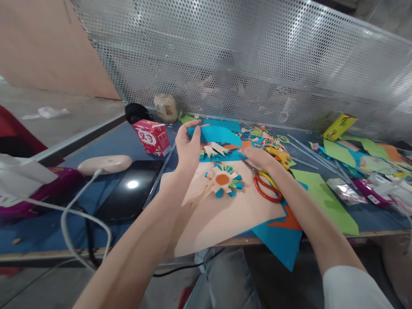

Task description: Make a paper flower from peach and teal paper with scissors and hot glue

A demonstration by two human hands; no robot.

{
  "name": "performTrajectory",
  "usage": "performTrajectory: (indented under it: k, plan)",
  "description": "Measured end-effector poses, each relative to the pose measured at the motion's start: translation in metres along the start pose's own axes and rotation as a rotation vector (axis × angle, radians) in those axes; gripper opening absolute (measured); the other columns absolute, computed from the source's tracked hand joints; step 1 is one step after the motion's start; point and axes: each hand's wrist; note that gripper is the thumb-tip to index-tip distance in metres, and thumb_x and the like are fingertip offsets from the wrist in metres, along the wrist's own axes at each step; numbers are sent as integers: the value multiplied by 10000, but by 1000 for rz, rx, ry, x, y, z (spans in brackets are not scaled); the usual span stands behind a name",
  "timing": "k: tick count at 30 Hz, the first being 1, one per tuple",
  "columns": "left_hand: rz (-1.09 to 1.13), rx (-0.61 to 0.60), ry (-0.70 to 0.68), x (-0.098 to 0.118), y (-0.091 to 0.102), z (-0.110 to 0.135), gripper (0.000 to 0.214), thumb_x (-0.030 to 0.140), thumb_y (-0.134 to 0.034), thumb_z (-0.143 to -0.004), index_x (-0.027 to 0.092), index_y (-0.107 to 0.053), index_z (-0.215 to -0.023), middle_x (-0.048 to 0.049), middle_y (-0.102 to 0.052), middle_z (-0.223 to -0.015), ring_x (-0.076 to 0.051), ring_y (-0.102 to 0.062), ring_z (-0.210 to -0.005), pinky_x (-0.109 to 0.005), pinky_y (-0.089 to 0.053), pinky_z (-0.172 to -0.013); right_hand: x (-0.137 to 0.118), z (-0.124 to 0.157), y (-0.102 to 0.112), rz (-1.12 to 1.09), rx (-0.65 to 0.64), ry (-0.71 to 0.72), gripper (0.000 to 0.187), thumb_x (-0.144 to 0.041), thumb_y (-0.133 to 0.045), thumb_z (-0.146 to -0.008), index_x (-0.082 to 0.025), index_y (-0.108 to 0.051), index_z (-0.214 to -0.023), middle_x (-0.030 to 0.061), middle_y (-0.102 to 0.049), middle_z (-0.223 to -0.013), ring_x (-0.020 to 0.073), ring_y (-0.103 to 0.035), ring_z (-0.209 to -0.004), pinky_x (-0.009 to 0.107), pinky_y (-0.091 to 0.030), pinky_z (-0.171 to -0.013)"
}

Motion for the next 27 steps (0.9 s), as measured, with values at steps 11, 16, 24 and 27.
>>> performTrajectory:
  k: [11, 16, 24, 27]
  plan:
    - [-38, 32, -33, -1, 2, -3, 132, 206, -536, -778, 188, -554, -907, -38, -605, -968, -141, -627, -788, -247, -572, -617, -12, 0, 4, 354, -62, 60, 234, -150, -374, -903, -154, -589, -993, 92, -651, -859, 174, -567, -756, 270, -363, -635]
    - [-29, 6, -58, -8, 4, -6, 131, 208, -538, -789, 201, -554, -918, -27, -610, -956, -114, -613, -744, -234, -571, -611, -7, -2, -1, 435, 6, 140, 229, -106, -376, -889, -124, -584, -983, 80, -638, -797, 177, -546, -758, 270, -306, -601]
    - [-20, 4, -81, -11, 4, -8, 123, 200, -543, -794, 219, -565, -913, -24, -597, -996, -116, -612, -765, -216, -571, -588, -9, -4, 3, 467, -12, 65, 292, -123, -351, -891, -162, -605, -1029, 91, -651, -817, 238, -534, -876, 283, -275, -553]
    - [-28, 10, -81, -9, 4, -8, 123, 193, -536, -795, 217, -563, -912, -28, -596, -1000, -125, -617, -794, -216, -571, -586, -8, -2, 5, 438, 14, -5, 351, -123, -332, -896, -170, -567, -1152, 105, -663, -898, 247, -533, -924, 288, -308, -576]
Point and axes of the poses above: each hand's wrist, its own z-axis away from the middle knuckle, its own y-axis out of the back of the hand, x = y × z
